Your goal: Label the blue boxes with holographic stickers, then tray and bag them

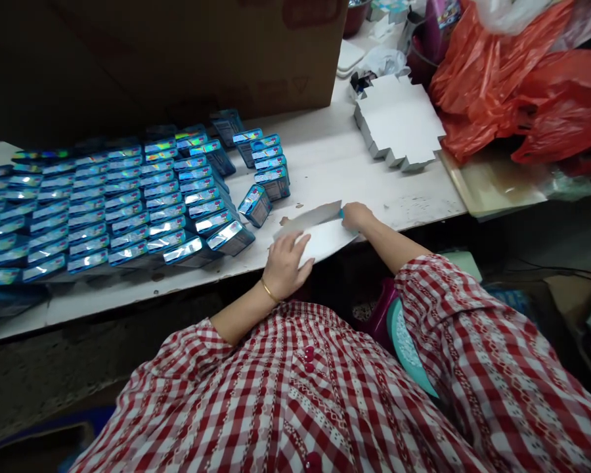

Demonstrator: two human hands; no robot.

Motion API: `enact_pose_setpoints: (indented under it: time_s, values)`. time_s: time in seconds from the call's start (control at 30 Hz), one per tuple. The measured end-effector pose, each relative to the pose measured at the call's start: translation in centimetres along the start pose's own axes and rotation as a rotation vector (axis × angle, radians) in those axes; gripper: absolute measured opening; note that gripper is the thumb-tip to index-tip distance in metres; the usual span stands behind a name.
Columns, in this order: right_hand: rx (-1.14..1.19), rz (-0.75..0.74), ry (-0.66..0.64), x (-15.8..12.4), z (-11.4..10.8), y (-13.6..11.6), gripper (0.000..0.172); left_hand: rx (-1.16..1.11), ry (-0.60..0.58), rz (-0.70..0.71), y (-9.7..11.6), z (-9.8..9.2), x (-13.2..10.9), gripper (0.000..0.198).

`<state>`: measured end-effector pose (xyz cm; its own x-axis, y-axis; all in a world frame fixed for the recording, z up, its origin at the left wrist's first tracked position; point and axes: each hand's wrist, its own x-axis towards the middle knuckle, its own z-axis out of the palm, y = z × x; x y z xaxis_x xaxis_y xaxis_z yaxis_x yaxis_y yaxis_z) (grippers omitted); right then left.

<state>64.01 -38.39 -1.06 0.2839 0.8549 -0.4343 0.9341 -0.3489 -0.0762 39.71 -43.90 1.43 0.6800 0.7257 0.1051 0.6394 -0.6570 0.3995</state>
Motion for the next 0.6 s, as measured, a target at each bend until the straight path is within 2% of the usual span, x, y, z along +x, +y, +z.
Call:
enact_pose_setpoints:
  time_s: [0.1,0.17,0.23,0.3,0.37,0.43,0.5,0.6]
  values:
    - [0.028,0.172,-0.082,-0.6,0.0,1.8,0.040,0.091,0.031,0.036,0.2,2.3,-0.5,0.048]
    - [0.086,0.237,-0.091,-1.3,0.0,2.1,0.034,0.132,0.083,0.028,-0.8,3.8,0.4,0.047]
    - [0.150,0.238,-0.082,-2.0,0.1,2.2,0.029,0.155,0.108,0.024,-2.3,4.8,1.9,0.046]
    - [0.191,0.187,-0.005,-2.7,0.3,2.5,0.029,0.156,0.054,0.049,-3.5,5.1,3.4,0.049]
    - [0.197,0.149,0.081,-3.0,0.5,2.8,0.030,0.136,-0.055,0.096,-4.3,4.9,4.6,0.054]
    - [0.189,0.161,0.085,-3.0,0.7,3.1,0.030,0.119,-0.105,0.132,-4.4,4.5,5.1,0.060]
    - [0.166,0.176,0.049,-2.8,0.7,3.1,0.028,0.113,-0.026,0.132,-4.1,4.1,4.8,0.066]
    - [0.104,0.135,0.056,-2.6,0.6,3.2,0.027,0.055,0.242,0.068,-3.9,3.5,2.9,0.065]
